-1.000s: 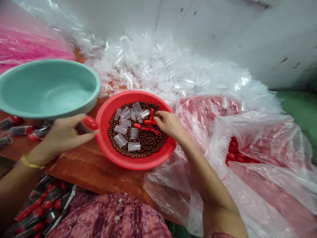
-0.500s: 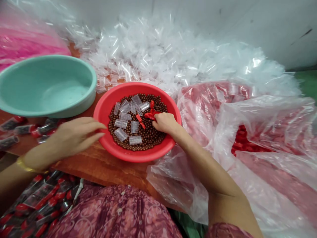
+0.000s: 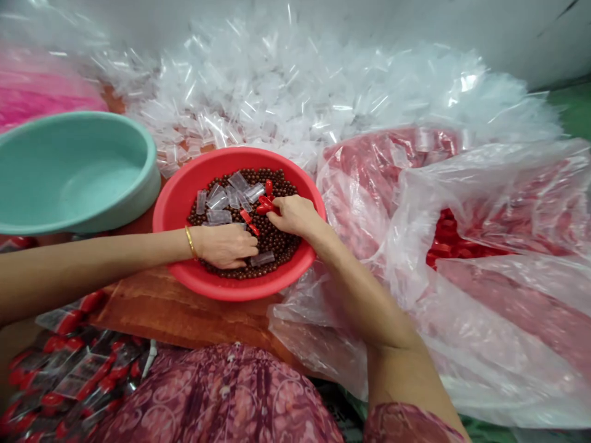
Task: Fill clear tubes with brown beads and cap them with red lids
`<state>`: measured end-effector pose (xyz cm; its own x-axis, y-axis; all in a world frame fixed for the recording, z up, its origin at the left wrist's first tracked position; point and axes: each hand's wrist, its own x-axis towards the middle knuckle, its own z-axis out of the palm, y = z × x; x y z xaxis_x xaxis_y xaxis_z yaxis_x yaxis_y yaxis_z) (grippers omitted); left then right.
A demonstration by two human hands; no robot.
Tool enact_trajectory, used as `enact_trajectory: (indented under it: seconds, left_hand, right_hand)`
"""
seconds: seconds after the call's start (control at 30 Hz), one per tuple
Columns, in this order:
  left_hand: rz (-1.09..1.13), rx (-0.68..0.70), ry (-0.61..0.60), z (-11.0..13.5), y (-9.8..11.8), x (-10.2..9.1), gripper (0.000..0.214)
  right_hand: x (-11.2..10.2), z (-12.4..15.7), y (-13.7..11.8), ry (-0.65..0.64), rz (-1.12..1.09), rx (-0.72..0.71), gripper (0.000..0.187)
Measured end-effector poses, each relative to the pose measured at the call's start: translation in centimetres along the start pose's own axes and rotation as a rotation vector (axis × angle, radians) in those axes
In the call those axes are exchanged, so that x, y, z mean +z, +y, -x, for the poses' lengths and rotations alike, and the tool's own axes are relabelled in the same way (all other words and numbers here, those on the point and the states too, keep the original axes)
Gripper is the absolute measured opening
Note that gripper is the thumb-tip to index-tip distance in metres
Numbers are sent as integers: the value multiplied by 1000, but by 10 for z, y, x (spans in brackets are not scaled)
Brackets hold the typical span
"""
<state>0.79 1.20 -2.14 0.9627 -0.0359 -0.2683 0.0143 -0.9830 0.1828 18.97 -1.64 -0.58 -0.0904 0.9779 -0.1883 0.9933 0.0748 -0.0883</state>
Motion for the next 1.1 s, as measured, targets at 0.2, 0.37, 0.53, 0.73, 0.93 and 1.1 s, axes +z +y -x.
enact_trajectory:
  seconds: [0.2, 0.37, 0.53, 0.73, 0.93, 1.1]
  left_hand:
    - [182, -265, 28, -11, 22, 0, 41]
    - [141, -352, -21, -25, 31, -4, 23]
    - [349, -591, -235, -29, 18, -14, 20]
    - [990, -897, -68, -62, -2, -2, 17]
    - [1284, -878, 274, -76, -6, 16, 19]
    - [1411, -655, 542, -50, -9, 6, 21]
  right_hand:
    - [2, 0, 4, 51, -104, -21, 31]
    - [2, 0, 5, 63, -117, -12, 31]
    - [1, 0, 6, 82, -173, -40, 28]
    - [2, 1, 8, 193, -315, -32, 26]
    - [12, -6, 15, 528, -791, -14, 27]
    - [14, -12, 21, 681, -1081, 51, 29]
